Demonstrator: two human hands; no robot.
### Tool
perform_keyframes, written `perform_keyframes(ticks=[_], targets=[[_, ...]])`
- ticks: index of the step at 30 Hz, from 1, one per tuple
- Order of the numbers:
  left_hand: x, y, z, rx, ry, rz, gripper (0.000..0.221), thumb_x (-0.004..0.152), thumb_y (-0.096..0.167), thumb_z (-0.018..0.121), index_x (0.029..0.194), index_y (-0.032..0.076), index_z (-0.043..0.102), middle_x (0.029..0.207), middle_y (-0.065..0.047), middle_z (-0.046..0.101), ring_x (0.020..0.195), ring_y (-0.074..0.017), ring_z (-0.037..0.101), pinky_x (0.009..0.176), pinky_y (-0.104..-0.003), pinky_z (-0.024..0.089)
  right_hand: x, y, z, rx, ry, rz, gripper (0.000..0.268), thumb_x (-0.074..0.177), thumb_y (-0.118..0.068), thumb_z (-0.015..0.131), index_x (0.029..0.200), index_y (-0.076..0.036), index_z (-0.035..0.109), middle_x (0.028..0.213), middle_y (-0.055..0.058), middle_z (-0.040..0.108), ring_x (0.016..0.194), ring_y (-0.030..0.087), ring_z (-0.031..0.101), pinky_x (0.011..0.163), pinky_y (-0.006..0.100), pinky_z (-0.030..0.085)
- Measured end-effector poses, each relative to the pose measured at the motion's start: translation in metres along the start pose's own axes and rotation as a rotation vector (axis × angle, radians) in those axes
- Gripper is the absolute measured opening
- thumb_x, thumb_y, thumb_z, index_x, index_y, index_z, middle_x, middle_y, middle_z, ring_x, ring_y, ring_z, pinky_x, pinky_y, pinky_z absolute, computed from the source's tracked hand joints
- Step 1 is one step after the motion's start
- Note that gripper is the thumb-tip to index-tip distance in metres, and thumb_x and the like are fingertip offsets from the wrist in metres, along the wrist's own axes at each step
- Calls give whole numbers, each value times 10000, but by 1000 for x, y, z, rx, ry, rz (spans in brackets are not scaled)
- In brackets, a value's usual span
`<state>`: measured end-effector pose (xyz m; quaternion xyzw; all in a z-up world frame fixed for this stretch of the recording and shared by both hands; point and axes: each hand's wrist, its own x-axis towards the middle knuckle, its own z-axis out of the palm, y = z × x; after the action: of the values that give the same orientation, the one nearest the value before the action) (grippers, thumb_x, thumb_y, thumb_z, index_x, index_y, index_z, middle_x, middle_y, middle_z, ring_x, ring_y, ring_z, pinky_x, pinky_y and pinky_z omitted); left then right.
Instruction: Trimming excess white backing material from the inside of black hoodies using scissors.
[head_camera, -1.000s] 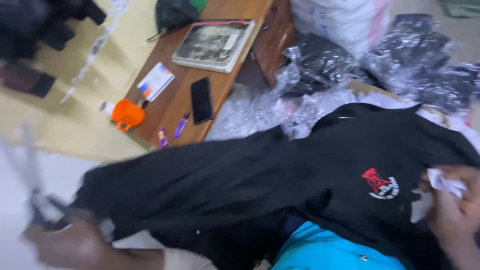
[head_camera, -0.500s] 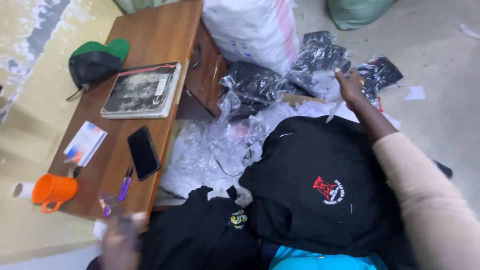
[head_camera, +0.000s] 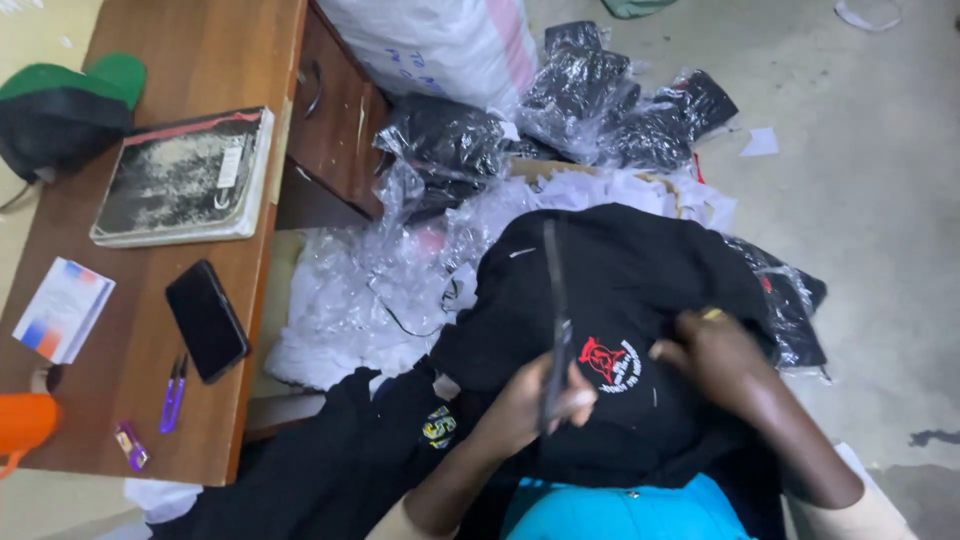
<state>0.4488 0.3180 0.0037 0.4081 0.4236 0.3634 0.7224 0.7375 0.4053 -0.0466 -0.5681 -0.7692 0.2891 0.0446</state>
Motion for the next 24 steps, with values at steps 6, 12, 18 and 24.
perform_keyframes(ticks=[6, 12, 18, 24], targets=[[60, -22, 37, 112, 191, 7, 437, 843, 284, 895, 1037, 29, 597, 888, -97, 689, 769, -188, 710, 682, -307, 581, -51, -72, -18, 385, -88, 143, 272, 951, -337, 699, 1065, -101, 771, 879, 144, 803, 825, 297, 683, 732, 445, 538], [36, -15, 18, 91, 289, 125, 333, 876, 134, 785, 1105, 8, 578, 765, -5, 550, 593, -73, 494, 575, -228, 435, -72, -80, 14, 671, -117, -299, 424, 924, -115, 593, 1345, -85, 631, 1267, 64, 708, 1105, 227, 695, 955, 403, 515], [-13, 10, 27, -364, 155, 444, 439, 795, 13, 767, 1200, -2, 599, 1085, -65, 633, 937, -145, 576, 898, -297, 448, -4, -15, 85, 1566, -350, 253, 272, 971, -49, 616, 1090, 165, 736, 824, 269, 761, 551, 214, 633, 456, 298, 470], [0, -27, 52, -600, -144, 177, 449, 784, -20, 690, 1227, 9, 619, 1051, -23, 695, 879, -106, 619, 867, -251, 474, 14, 10, 109, 1343, -377, 204, 342, 928, -58, 660, 1188, 145, 748, 935, 210, 747, 685, 204, 580, 564, 328, 388]])
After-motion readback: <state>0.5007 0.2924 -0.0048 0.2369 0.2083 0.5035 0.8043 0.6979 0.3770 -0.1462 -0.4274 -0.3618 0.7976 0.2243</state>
